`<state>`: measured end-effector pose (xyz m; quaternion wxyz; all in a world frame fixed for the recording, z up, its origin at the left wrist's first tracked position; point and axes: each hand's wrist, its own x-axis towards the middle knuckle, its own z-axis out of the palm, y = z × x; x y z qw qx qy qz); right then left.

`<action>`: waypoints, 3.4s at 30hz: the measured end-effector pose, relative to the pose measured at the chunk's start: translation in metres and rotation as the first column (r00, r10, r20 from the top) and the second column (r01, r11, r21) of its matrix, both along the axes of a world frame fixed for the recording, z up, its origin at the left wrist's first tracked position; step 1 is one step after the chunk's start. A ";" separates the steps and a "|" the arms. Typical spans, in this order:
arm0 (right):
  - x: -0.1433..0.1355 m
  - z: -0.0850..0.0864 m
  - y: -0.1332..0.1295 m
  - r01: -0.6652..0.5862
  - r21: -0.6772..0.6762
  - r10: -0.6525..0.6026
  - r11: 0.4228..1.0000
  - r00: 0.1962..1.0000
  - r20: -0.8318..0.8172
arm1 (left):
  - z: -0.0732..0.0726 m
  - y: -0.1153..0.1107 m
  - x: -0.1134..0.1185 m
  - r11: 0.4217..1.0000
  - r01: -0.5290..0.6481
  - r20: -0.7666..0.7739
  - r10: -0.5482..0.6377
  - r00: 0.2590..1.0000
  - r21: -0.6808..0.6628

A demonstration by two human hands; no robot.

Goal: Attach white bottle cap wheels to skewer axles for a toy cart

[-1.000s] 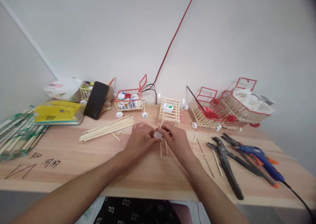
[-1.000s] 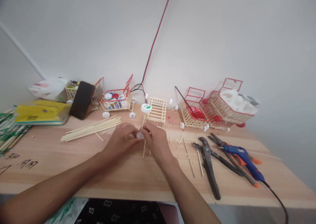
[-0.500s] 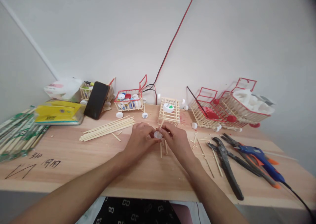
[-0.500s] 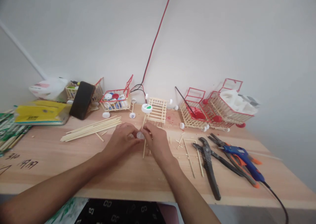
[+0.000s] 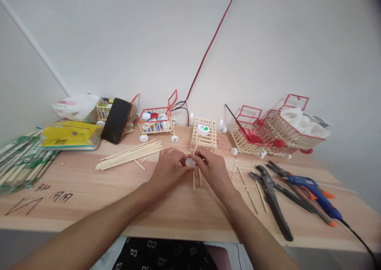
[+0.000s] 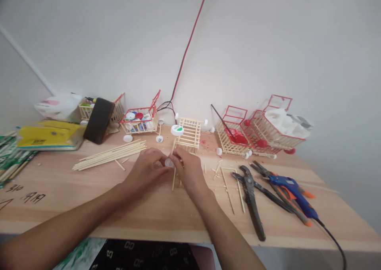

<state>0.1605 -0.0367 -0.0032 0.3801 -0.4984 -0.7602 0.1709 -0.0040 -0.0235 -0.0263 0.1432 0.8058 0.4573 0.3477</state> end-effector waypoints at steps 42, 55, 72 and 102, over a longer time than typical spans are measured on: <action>0.000 0.001 0.001 -0.017 0.018 0.017 1.000 1.000 0.001 | 0.005 -0.003 0.001 1.000 -0.009 -0.019 0.009 1.000 0.016; 0.000 0.002 0.001 -0.012 0.025 0.012 1.000 1.000 0.013 | 0.002 -0.001 0.001 0.999 -0.014 -0.022 0.015 1.000 0.033; -0.001 0.002 0.000 -0.013 0.025 0.013 1.000 1.000 0.005 | 0.004 -0.002 0.000 1.000 -0.018 -0.022 0.019 1.000 0.025; 0.000 0.000 0.001 -0.011 0.037 0.011 0.999 1.000 -0.002 | 0.004 -0.001 0.001 1.000 -0.015 -0.027 0.016 1.000 0.014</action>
